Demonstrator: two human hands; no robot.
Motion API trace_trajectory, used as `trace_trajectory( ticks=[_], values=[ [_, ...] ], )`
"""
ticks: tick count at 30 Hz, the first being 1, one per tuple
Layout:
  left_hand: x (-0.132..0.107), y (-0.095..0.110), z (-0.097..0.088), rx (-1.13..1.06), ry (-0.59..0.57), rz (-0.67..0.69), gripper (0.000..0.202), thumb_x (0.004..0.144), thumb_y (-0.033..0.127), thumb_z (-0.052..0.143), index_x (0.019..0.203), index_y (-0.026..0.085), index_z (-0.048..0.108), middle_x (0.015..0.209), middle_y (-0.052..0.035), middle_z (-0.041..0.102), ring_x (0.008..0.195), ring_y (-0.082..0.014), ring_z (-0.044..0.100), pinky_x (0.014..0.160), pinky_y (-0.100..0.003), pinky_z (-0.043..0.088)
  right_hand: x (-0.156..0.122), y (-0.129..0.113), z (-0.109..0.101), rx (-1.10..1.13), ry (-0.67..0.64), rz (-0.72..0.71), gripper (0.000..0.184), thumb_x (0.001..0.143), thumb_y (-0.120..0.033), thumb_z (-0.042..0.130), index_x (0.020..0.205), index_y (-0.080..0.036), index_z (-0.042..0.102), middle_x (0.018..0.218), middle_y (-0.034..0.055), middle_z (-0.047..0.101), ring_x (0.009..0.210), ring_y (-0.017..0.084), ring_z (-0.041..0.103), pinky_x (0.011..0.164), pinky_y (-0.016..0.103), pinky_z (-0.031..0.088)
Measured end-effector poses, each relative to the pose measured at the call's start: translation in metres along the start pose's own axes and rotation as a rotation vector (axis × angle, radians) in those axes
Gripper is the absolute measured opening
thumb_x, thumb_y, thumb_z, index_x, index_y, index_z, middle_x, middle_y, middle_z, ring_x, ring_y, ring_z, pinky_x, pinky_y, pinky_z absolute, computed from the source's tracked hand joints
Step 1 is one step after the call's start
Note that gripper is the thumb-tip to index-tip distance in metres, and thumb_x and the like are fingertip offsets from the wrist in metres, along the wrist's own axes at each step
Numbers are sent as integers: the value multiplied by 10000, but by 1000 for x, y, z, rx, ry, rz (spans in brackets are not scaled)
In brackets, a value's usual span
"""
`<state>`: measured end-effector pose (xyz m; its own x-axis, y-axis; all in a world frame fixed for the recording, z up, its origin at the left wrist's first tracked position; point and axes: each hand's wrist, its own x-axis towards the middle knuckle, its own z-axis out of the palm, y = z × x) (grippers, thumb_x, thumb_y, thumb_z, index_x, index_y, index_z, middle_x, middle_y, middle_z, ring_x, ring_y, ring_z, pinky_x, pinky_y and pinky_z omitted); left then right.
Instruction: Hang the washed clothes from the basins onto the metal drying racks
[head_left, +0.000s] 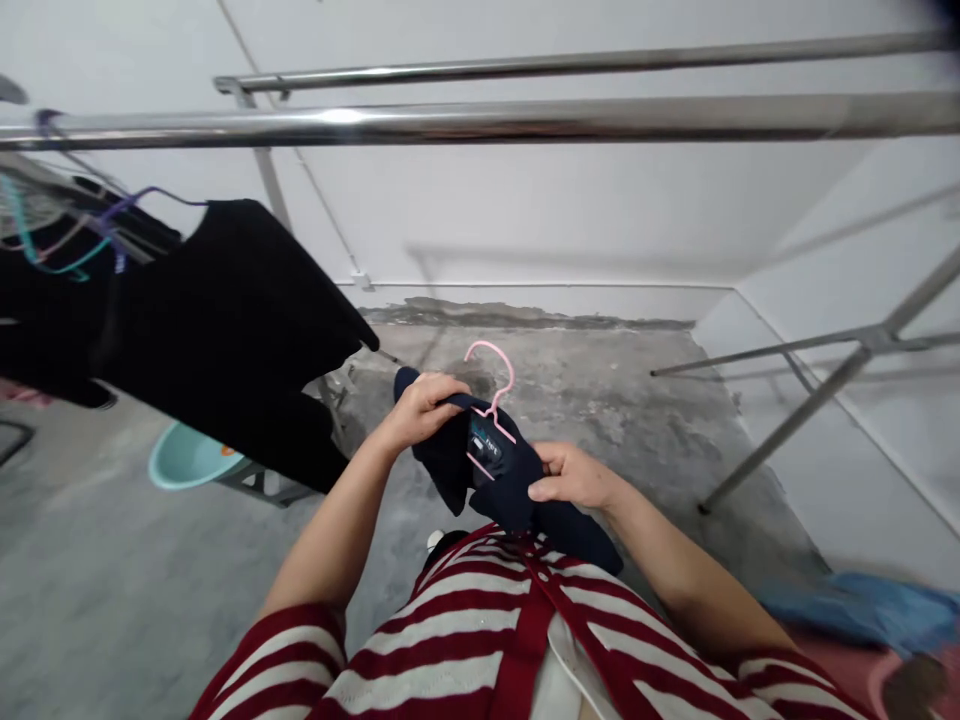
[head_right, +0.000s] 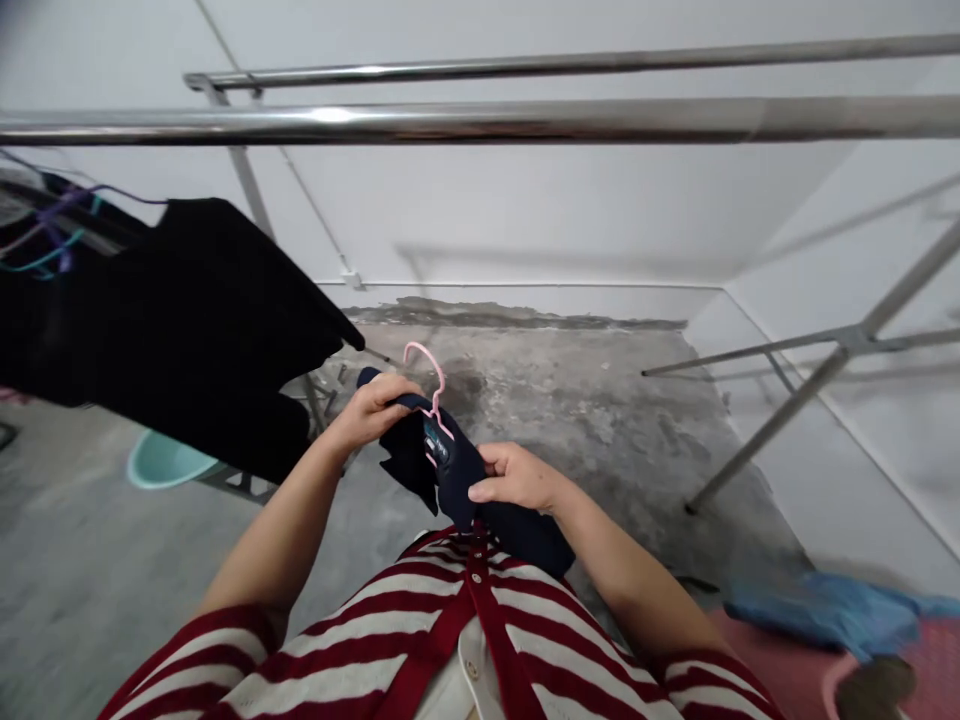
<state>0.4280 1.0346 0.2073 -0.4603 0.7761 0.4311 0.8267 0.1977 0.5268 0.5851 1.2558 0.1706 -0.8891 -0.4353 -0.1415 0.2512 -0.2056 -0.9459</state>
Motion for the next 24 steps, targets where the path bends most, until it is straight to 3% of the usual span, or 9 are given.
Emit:
trace_trajectory(
  ticks=[3, 5, 7, 8, 10, 13, 18, 24],
  values=[
    [-19, -15, 0, 22, 284, -82, 266, 869, 326, 516, 1073, 216, 646, 1076, -88, 662, 1060, -211, 578, 977, -380, 420, 28, -6, 28, 136, 113, -94, 288, 613, -244, 764, 871, -152, 673, 758, -6, 690, 667, 109, 630, 645, 219, 486],
    [-39, -25, 4, 43, 503, -212, 325, 866, 336, 523, 1157, 214, 599, 1224, -118, 589, 1191, -234, 502, 1022, -409, 396, 45, -15, 44, 151, 174, -126, 252, 604, -229, 756, 834, -163, 679, 726, -9, 683, 639, 113, 625, 612, 218, 483],
    [-66, -34, 11, 10, 625, -392, 373, 866, 350, 513, 1212, 217, 556, 1277, -132, 543, 1217, -245, 476, 994, -418, 422, 61, -26, 58, 142, 234, -170, 233, 590, -240, 753, 799, -175, 672, 689, -12, 673, 598, 119, 612, 569, 224, 475],
    [-83, -39, 15, -41, 613, -483, 385, 861, 358, 511, 1219, 218, 547, 1272, -133, 542, 1195, -248, 491, 955, -410, 449, 69, -32, 66, 130, 264, -203, 230, 591, -248, 749, 795, -182, 668, 683, -12, 671, 586, 123, 608, 558, 230, 473],
    [-121, -48, 22, -180, 447, -646, 385, 835, 373, 526, 1189, 227, 566, 1236, -127, 561, 1117, -244, 541, 884, -387, 481, 85, -44, 82, 86, 322, -282, 229, 612, -261, 735, 820, -198, 661, 696, -10, 672, 587, 130, 606, 564, 244, 481],
    [-179, -61, 30, -245, 324, -734, 290, 761, 365, 584, 987, 202, 665, 1017, -119, 659, 930, -247, 619, 768, -366, 513, 112, -62, 108, 0, 409, -412, 229, 653, -276, 712, 863, -212, 649, 707, -8, 667, 590, 131, 599, 565, 250, 485],
    [-258, -83, 23, -310, 281, -880, 356, 749, 417, 528, 934, 151, 676, 946, -124, 707, 868, -248, 652, 790, -370, 508, 172, -86, 147, -155, 490, -653, 244, 674, -301, 706, 876, -192, 622, 759, -9, 659, 644, 123, 596, 597, 247, 483],
    [-317, -98, 2, -381, 266, -936, 485, 731, 504, 501, 935, 99, 673, 821, -108, 710, 729, -217, 643, 732, -335, 503, 254, -120, 169, -221, 530, -784, 233, 652, -307, 705, 788, -178, 567, 672, -36, 574, 615, 100, 532, 560, 230, 440]
  ],
)
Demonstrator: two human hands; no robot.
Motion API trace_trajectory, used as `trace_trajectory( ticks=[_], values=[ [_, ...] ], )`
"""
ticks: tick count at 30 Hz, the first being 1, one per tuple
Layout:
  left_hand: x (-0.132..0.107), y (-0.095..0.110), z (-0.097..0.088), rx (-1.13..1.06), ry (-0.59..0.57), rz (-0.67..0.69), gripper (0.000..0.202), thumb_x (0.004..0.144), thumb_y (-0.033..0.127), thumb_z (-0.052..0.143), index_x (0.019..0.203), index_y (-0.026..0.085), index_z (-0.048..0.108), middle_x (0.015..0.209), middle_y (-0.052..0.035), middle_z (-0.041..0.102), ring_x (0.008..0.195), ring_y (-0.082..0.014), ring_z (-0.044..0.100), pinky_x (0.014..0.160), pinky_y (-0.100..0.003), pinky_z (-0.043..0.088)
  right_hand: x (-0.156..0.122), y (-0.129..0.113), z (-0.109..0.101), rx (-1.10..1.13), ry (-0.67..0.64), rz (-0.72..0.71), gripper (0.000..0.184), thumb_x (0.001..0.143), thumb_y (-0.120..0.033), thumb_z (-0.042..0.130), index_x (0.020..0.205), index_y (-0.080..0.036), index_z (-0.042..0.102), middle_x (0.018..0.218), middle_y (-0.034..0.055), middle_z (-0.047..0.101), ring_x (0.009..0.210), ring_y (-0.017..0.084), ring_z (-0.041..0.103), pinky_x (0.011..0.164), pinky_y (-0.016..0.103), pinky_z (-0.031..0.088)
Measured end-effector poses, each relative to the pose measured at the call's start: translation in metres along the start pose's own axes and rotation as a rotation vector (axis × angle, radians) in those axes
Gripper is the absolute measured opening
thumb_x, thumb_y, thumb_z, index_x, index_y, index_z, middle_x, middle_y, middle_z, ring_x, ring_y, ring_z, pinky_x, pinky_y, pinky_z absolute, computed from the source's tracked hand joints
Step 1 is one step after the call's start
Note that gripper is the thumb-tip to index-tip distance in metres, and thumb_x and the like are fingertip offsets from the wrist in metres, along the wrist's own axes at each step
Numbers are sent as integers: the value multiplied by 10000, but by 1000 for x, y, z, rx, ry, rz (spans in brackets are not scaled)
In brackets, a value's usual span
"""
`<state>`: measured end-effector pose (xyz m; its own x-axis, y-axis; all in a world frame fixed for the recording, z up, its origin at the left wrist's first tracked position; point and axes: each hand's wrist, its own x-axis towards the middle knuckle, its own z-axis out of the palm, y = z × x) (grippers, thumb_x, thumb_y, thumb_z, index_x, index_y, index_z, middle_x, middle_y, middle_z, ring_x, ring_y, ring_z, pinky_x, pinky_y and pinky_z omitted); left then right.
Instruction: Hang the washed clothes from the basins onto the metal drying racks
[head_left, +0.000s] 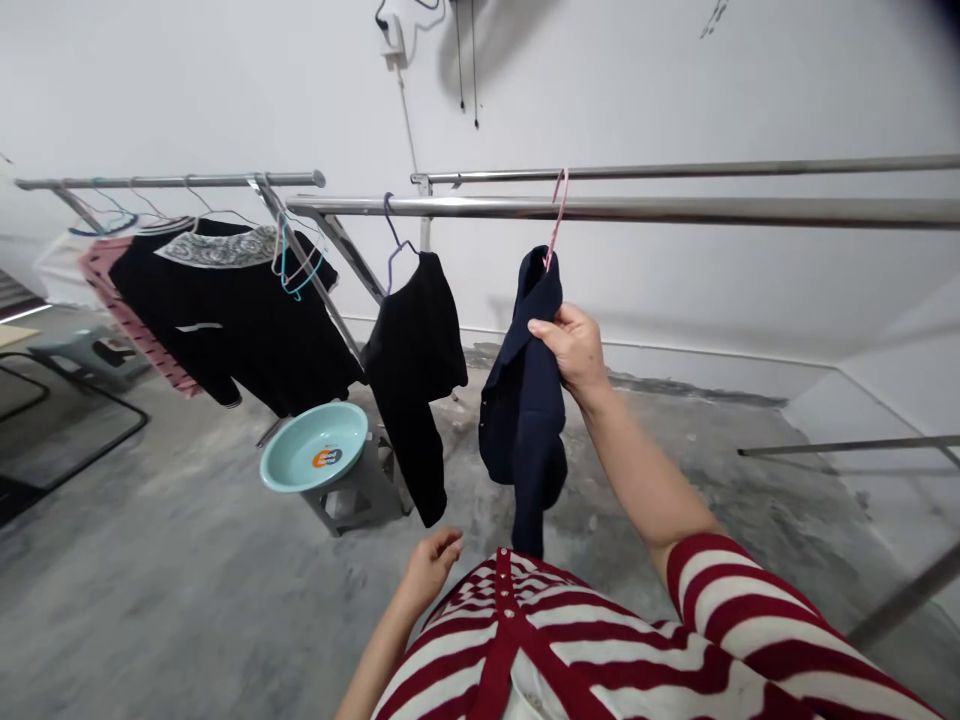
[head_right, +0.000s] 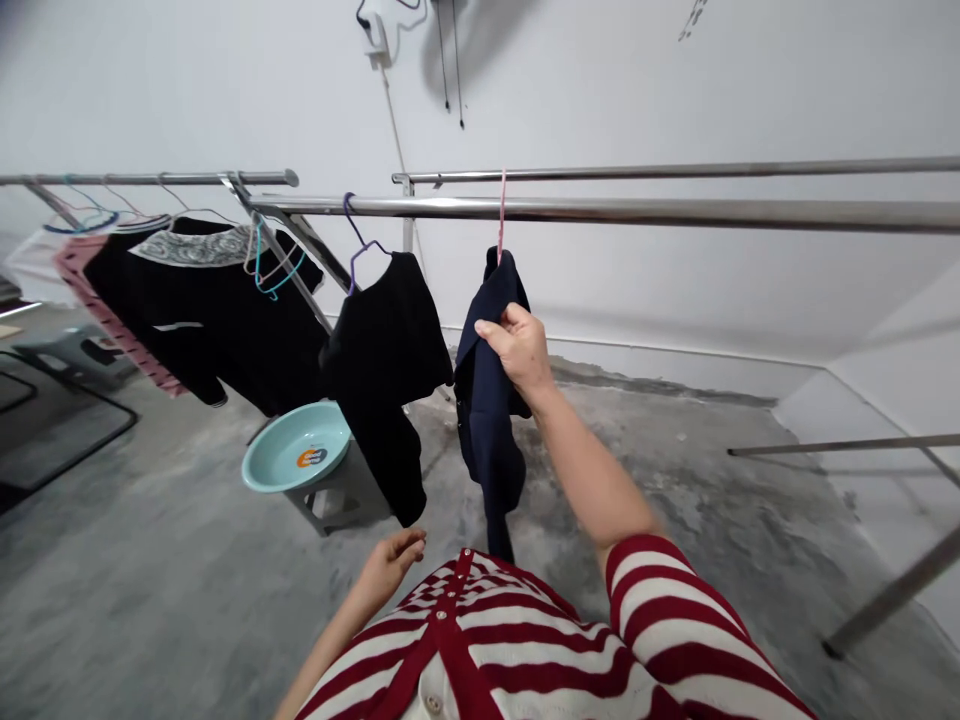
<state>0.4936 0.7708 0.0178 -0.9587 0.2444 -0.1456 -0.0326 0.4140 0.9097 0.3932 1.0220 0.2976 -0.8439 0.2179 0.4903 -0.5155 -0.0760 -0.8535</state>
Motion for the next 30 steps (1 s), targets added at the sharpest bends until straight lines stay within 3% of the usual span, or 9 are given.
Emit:
trace_trajectory(
  ticks=[4, 8, 14, 19, 24, 26, 27, 28, 30],
  values=[
    [-9, -15, -19, -15, 37, -14, 503, 733, 520, 495, 953, 105, 675, 842, -100, 706, 736, -217, 640, 747, -338, 492, 34, 10, 24, -51, 36, -51, 213, 652, -295, 677, 749, -186, 522, 628, -44, 512, 592, 97, 492, 528, 224, 411],
    [-12, -28, -28, -37, 59, -52, 502, 719, 527, 511, 965, 121, 677, 786, -70, 698, 754, -221, 641, 760, -332, 486, 47, 23, 35, -118, 85, -49, 205, 650, -299, 650, 710, -187, 490, 584, -58, 462, 555, 87, 452, 504, 217, 376],
    [-12, -31, -32, -51, 45, -76, 557, 695, 563, 506, 969, 110, 679, 733, -65, 688, 735, -218, 637, 750, -322, 487, 46, 42, 36, -229, 118, 36, 243, 651, -347, 657, 688, -183, 482, 531, -70, 410, 505, 75, 395, 471, 209, 319],
    [-5, -28, -25, -58, -20, -71, 548, 698, 563, 518, 977, 117, 672, 754, -61, 685, 726, -205, 628, 748, -307, 481, 35, 42, 24, -255, 102, 8, 357, 764, -532, 565, 714, -186, 491, 527, -67, 378, 469, 69, 349, 463, 206, 298],
    [9, -18, -11, -49, -201, -44, 488, 732, 517, 518, 972, 119, 666, 872, -88, 696, 766, -215, 630, 773, -318, 478, -19, 73, -19, -460, 171, -8, 421, 839, -580, 424, 858, -186, 573, 699, -12, 531, 654, 117, 488, 631, 234, 410],
    [15, -13, -5, -40, -267, -42, 488, 739, 513, 516, 984, 117, 661, 904, -95, 696, 785, -218, 631, 785, -320, 479, -59, 101, -46, -563, 191, 153, 455, 860, -579, 346, 876, -191, 582, 806, 16, 590, 773, 150, 531, 728, 262, 431],
    [19, -11, -2, -31, -300, -36, 487, 744, 511, 514, 989, 116, 659, 914, -98, 695, 792, -218, 630, 788, -319, 479, -83, 116, -59, -611, 177, 303, 455, 856, -576, 334, 867, -197, 584, 822, 22, 605, 793, 162, 545, 740, 270, 437],
    [22, -8, 1, -16, -333, -24, 484, 749, 510, 510, 986, 115, 658, 912, -99, 694, 791, -217, 629, 788, -319, 480, -110, 131, -72, -667, 133, 467, 450, 857, -569, 319, 857, -205, 584, 830, 23, 616, 802, 168, 557, 744, 273, 444],
    [31, -4, 9, 24, -404, 9, 468, 761, 504, 501, 969, 116, 661, 881, -96, 693, 776, -213, 625, 776, -316, 482, -169, 155, -94, -708, 107, 638, 393, 856, -501, 368, 771, -188, 590, 747, 36, 621, 729, 175, 571, 696, 287, 457]
  ],
)
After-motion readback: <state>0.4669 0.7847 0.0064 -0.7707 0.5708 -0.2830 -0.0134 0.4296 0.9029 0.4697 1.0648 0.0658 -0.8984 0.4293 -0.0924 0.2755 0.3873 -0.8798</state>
